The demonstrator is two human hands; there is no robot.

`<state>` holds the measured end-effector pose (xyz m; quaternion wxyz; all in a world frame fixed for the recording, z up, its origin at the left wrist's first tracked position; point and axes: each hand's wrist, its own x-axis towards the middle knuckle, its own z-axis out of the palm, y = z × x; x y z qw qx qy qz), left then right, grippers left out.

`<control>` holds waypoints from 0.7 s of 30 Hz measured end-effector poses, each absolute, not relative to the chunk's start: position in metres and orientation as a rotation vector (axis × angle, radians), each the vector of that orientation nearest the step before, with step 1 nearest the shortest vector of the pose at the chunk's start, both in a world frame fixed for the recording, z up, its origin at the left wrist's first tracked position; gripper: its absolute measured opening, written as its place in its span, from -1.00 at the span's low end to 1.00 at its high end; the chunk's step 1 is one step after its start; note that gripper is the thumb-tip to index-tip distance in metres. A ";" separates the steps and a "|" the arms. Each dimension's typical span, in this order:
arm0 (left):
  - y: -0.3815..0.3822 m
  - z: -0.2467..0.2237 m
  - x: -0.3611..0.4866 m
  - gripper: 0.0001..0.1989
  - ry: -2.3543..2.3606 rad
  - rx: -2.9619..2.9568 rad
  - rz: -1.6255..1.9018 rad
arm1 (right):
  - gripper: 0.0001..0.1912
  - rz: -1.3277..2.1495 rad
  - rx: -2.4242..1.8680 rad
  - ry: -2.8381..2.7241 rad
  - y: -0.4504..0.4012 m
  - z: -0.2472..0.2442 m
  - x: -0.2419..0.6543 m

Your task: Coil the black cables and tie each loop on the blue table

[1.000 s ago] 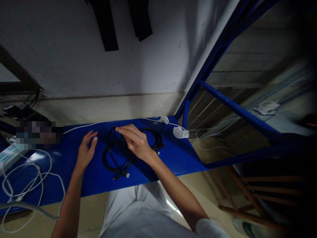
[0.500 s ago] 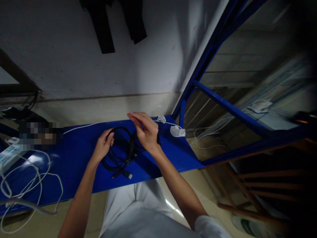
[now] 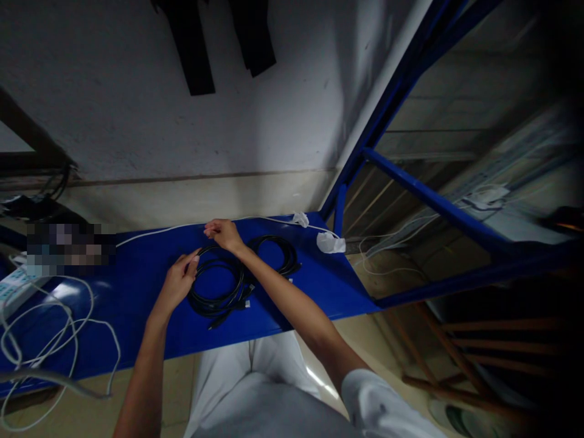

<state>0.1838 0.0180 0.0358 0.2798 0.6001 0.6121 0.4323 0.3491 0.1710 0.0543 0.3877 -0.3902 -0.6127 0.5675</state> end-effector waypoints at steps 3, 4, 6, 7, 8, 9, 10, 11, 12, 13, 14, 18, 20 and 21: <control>0.013 0.025 0.184 -0.46 1.766 1.762 1.080 | -0.80 1.524 -0.992 -1.594 0.178 0.045 0.322; 0.010 0.022 0.185 -0.48 1.788 1.788 1.075 | -0.81 1.546 -0.977 -1.607 0.178 0.044 0.315; 0.004 0.016 0.188 -0.51 1.822 1.827 1.086 | -0.84 1.579 -0.933 -1.638 0.177 0.043 0.305; 0.000 0.014 0.190 -0.52 1.842 1.852 1.094 | -0.86 1.588 -0.911 -1.652 0.175 0.043 0.303; -0.004 0.011 0.191 -0.54 1.859 1.885 1.100 | -0.88 1.598 -0.895 -1.659 0.172 0.044 0.303; -0.008 0.009 0.193 -0.55 1.867 1.921 1.105 | -0.87 1.592 -0.878 -1.675 0.169 0.046 0.306; -0.011 0.007 0.193 -0.55 1.869 1.954 1.111 | -0.86 1.561 -0.862 -1.708 0.163 0.048 0.312; -0.015 0.005 0.194 -0.56 1.868 1.977 1.119 | -0.83 1.521 -0.847 -1.738 0.156 0.051 0.321; -0.019 0.004 0.194 -0.56 1.866 1.989 1.133 | -0.77 1.390 -0.807 -1.844 0.147 0.055 0.334; -0.022 0.004 0.194 -0.57 1.870 1.993 1.150 | -0.73 1.230 -0.778 -1.936 0.136 0.059 0.350; -0.025 0.005 0.195 -0.59 1.878 1.989 1.168 | -0.69 1.091 -0.760 -1.999 0.123 0.063 0.368; -0.043 0.015 0.198 -0.64 1.890 2.000 1.279 | -0.48 0.691 -0.890 -2.165 0.065 0.066 0.464; -0.056 0.021 0.203 -0.65 1.845 2.074 1.327 | -0.37 0.547 -0.988 -2.247 0.040 0.056 0.513; -0.063 0.024 0.206 -0.63 1.801 2.126 1.319 | -0.31 0.491 -1.034 -2.290 0.031 0.049 0.535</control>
